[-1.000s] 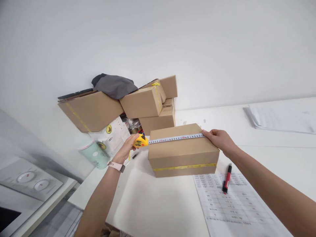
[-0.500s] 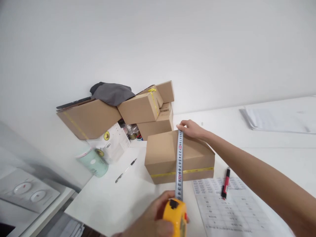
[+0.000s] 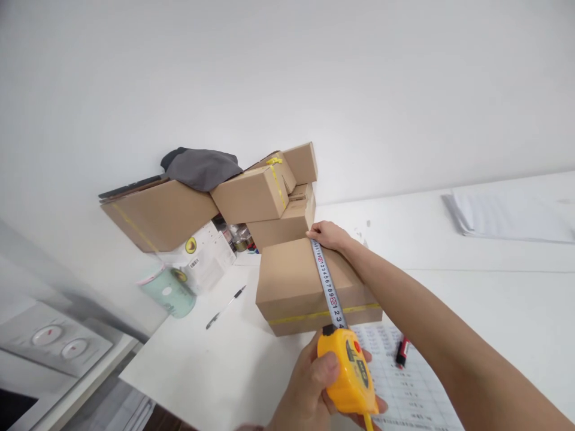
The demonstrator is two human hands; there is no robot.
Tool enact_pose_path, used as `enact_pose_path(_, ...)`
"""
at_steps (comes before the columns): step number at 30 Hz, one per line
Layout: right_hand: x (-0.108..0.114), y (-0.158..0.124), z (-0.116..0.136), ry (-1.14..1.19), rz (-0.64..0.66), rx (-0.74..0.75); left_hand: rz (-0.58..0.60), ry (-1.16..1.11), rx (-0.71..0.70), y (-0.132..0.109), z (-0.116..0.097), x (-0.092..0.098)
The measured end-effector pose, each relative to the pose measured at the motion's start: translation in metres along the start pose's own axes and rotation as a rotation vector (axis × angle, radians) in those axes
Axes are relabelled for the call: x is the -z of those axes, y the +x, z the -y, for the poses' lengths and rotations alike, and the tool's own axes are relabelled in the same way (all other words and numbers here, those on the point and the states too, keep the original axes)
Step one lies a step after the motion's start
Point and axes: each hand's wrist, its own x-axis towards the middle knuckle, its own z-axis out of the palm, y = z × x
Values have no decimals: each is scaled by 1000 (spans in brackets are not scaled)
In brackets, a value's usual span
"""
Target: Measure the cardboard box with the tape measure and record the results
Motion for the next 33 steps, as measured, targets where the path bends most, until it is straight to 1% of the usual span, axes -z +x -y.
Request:
enact_pose_path(2,-1,0,2,21,-6,-5,-40,10,-1,1,1,-4)
enact_pose_path(5,0,-1,9,84,-22,-13,-91,30,-7,2,-4,-9)
enact_pose_path(7,8,-6,13,158,-51,-15,-85,69,-20,-2,-10,-7)
enact_pose_path(8,14,-10,14,198,-75,-15,-85,100,-38,-7,-13,-3)
enact_pose_path(10,29,-25,12,311,-175,-38,-132,208,-109,-23,-20,12)
enact_pose_path(11,37,-35,8,366,-238,-61,-184,279,-158,-32,-22,21)
enact_pose_path(13,48,-64,-5,500,-396,-159,-339,430,-263,-50,-27,44)
enact_pose_path(14,51,-81,-12,508,-428,-200,-421,502,-309,-57,-28,55)
enact_pose_path(16,48,-117,-26,466,-414,-274,-568,583,-374,-64,-30,75)
enact_pose_path(17,43,-133,-31,440,-390,-298,-615,588,-390,-64,-30,83)
enact_pose_path(18,38,-148,-33,419,-355,-315,-635,571,-395,-62,-30,89)
enact_pose_path(19,32,-160,-33,405,-322,-329,-629,536,-392,-59,-31,93)
enact_pose_path(21,24,-176,-27,368,-284,-331,-577,460,-369,-52,-35,98)
enact_pose_path(22,22,-180,-22,342,-283,-320,-546,436,-360,-49,-39,98)
enact_pose_path(24,27,-180,-9,290,-305,-285,-505,418,-364,-45,-51,96)
enact_pose_path(26,38,-174,4,253,-328,-265,-471,429,-402,-44,-67,91)
enact_pose_path(28,51,-164,14,220,-340,-277,-447,459,-451,-42,-83,85)
enact_pose_path(30,61,-153,19,122,-370,-279,-437,494,-470,-38,-94,80)
enact_pose_path(31,64,-146,20,50,-398,-250,-432,510,-470,-34,-99,79)
enact_pose_path(33,66,-130,24,-107,-441,-135,-418,532,-457,-24,-105,78)
